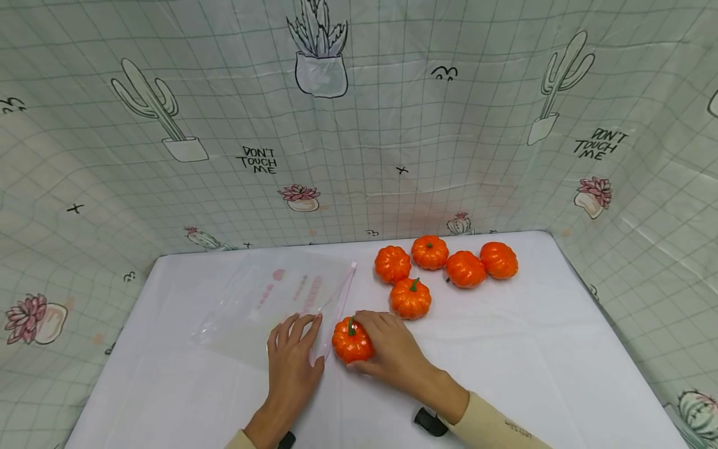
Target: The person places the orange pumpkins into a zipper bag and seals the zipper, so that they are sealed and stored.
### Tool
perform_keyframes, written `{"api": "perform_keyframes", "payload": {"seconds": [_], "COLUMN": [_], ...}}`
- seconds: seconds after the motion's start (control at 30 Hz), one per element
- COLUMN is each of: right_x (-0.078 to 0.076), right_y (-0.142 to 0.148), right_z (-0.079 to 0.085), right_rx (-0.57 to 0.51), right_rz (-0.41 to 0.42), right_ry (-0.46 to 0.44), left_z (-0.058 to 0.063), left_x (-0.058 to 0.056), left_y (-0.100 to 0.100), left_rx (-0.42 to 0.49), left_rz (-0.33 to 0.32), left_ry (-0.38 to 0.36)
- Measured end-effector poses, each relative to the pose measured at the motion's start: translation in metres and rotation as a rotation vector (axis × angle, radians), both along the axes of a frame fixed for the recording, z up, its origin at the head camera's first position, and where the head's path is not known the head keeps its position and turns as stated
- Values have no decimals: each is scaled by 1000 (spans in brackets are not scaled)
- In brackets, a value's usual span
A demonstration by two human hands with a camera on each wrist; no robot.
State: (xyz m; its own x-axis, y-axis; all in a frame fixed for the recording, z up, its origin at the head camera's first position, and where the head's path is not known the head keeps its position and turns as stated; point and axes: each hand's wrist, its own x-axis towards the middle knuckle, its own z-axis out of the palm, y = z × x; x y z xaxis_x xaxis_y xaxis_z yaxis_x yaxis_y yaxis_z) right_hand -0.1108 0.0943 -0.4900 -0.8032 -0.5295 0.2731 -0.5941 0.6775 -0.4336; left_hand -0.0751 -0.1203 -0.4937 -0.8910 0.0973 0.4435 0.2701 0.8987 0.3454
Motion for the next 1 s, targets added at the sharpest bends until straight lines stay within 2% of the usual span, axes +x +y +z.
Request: {"api": "perform_keyframes", "payload": {"seconds": [0.57, 0.77, 1.0], "right_x": [-11, -17, -26], "right_y": [-26, -32, -37], "right_z": [-4, -6, -7], "right_rx": [-7, 18, 31], "right_rz": [36, 63, 122], "right_ry": [-10, -47, -137], "left_z": [3, 2, 0], "left_x": [1, 1, 0], "left_y": [1, 1, -1], "left_rx": [22, 12, -10], "left_rz": [-41, -64, -87], "left_ry": [61, 81, 81]}}
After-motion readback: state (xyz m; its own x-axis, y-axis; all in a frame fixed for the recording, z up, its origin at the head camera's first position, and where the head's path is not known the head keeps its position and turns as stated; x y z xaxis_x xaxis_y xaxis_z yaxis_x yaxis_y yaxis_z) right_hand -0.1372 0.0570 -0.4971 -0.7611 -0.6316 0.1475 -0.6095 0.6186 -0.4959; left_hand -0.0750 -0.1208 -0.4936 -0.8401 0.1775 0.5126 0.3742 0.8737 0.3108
